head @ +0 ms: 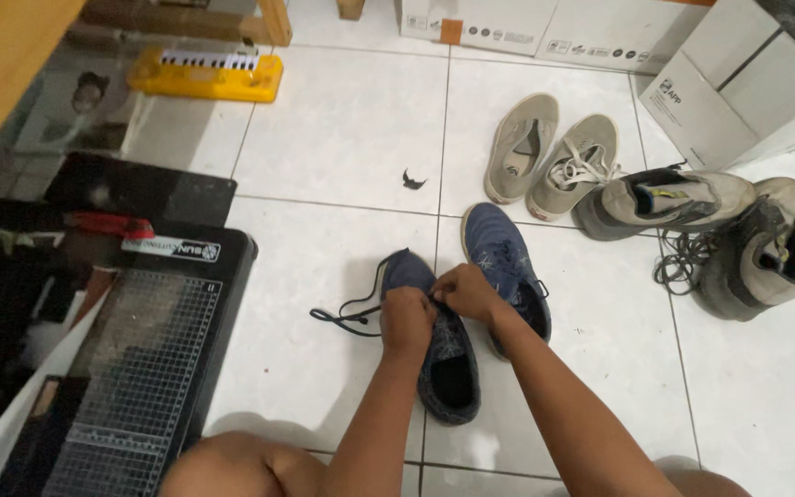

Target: The person sits on the floor and laces a pair of blue sneakers. They thread the laces through the eyelets, pull them tight, and tie a knot on each shoe.

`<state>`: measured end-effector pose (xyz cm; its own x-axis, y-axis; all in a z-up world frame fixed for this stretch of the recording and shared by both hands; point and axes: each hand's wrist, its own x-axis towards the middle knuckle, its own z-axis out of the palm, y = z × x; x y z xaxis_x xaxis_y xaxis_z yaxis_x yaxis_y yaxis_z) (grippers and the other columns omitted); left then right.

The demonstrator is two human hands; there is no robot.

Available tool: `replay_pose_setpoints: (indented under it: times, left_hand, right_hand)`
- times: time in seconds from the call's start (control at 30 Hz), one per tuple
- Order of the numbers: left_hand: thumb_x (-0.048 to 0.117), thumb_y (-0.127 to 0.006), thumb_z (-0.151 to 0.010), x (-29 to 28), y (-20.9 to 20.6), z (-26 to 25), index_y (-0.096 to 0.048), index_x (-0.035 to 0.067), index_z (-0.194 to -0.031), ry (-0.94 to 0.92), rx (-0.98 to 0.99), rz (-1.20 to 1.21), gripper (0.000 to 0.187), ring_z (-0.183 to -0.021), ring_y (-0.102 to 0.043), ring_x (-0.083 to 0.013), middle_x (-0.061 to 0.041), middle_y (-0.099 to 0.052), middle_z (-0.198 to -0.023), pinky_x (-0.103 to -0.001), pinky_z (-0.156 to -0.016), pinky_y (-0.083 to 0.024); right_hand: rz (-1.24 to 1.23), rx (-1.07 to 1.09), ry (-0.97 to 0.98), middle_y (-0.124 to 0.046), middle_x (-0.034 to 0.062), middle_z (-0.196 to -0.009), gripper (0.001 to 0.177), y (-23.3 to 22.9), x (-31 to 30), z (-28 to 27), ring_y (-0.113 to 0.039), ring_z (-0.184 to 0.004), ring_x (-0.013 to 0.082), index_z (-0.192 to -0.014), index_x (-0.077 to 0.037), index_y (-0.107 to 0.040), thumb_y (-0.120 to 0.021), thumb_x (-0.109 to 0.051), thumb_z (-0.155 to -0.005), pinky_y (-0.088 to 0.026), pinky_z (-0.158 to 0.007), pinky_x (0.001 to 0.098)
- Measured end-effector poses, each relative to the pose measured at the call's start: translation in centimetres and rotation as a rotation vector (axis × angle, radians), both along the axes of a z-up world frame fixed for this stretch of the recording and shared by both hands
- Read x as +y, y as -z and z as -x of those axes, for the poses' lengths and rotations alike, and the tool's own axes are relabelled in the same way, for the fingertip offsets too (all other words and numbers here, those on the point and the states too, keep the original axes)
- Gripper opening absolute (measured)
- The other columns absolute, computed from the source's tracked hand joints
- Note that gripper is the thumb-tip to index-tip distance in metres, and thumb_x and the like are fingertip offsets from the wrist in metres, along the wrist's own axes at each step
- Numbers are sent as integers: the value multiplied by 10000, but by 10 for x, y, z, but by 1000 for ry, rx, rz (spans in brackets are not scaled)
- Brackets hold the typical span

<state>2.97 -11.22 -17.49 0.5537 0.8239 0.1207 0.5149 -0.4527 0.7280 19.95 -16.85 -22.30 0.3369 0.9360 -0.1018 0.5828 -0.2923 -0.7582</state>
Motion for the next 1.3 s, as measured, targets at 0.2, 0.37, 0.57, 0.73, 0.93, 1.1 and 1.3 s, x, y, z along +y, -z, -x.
replay_pose_setpoints:
  times: [0.2,0.37,0.57,0.73,0.93,1.1,1.3]
  left_hand:
    - [94,-794,-709,-4,-7,2,-731,0,-645,-156,-74,156,130,-672,-689,-396,-220,-681,-683,-474,-673,-554]
    - [119,-801,-721,-3,-2,6,-718,-10,-646,-143,-139,201,170,-658,-685,-395,-229,-663,-663,-464,-647,-555]
    - [116,-788,-748,4,17,7,-702,-26,-644,-61,-104,181,196,-658,-678,-407,-257,-646,-690,-472,-639,-551]
    - [111,-804,-706,2,21,3,-711,-14,-668,-111,-146,277,161,-701,-681,-425,-260,-666,-717,-488,-647,-562]
    - [99,-796,-740,15,29,0,-670,-31,-639,16,-187,204,207,-723,-681,-435,-268,-659,-714,-502,-665,-550]
    - [61,-772,-742,13,44,0,-679,-27,-661,-8,-347,181,152,-692,-686,-411,-252,-670,-705,-456,-615,-540]
    - [92,-754,-814,2,63,5,-743,0,-781,-64,-510,485,98,-611,-731,-192,-123,-742,-689,-310,-602,-563]
  right_hand:
    - [72,29,-38,-795,140,-840,172,-21,10,5,-762,-729,180,-938,-26,-811,-757,-63,-779,-599,-695,311]
    - [208,250,64,-785,136,-800,188,-39,5,9,-675,-642,178,-976,31,-802,-710,-38,-826,-550,-602,330]
    - [211,239,40,-790,88,-837,209,-51,3,11,-682,-717,112,-993,16,-811,-688,-44,-835,-559,-634,274]
    - [219,269,55,-769,110,-833,181,-56,0,17,-645,-700,129,-969,12,-801,-681,-50,-849,-526,-621,302]
    - [-67,-93,-152,-774,133,-891,164,-65,-1,31,-743,-793,215,-932,30,-765,-676,-50,-820,-593,-709,339]
    - [-73,-296,-201,-743,184,-912,169,-76,-3,47,-716,-803,294,-922,40,-758,-640,-47,-838,-568,-720,365]
    - [85,163,73,-760,82,-936,240,-79,-9,43,-737,-802,164,-1010,29,-764,-610,-139,-933,-586,-706,308]
